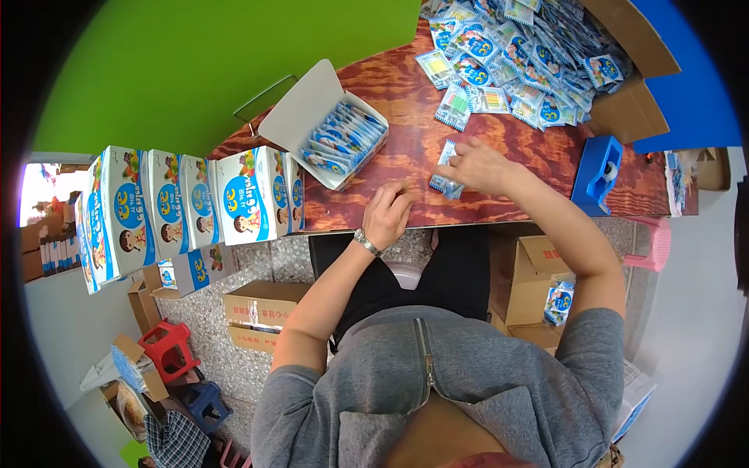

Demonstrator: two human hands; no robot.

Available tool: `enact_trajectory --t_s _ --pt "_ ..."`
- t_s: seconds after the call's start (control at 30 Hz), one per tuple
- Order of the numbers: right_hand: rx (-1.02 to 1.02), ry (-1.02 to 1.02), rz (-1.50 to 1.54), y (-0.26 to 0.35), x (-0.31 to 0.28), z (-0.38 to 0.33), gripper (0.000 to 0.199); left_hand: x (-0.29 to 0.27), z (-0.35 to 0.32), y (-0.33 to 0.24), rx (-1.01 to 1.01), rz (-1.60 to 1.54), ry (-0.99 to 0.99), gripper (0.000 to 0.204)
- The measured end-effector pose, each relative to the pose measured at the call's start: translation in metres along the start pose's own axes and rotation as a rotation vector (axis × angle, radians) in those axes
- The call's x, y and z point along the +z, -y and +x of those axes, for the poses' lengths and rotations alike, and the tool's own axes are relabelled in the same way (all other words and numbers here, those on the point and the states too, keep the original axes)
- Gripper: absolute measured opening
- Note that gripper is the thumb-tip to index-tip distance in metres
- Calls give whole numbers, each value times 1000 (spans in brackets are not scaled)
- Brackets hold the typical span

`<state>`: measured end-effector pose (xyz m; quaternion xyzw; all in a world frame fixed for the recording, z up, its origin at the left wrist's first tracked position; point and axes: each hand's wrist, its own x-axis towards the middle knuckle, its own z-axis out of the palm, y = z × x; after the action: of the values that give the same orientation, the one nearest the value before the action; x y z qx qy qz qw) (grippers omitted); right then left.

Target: Packaging small blue sachets into white boxes and stacking the completed boxes.

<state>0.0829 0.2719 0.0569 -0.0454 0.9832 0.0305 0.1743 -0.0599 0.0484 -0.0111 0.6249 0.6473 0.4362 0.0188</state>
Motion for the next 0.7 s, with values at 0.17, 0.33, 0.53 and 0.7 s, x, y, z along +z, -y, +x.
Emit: enact_trajectory --t_s 0.17,0.33,0.53,0.7 --pt "-94 -175 -11 -21 1 14 21 3 0 3 23 11 16 21" --pt "333 -182 318 -89 4 15 43 5 0 4 61 48 55 22" --pt "531 -59 139 -149 25 4 61 2 -1 4 46 53 76 21" --pt "467 -107 347 -98 -1 -12 61 1 11 -7 -134 -69 -22 31"
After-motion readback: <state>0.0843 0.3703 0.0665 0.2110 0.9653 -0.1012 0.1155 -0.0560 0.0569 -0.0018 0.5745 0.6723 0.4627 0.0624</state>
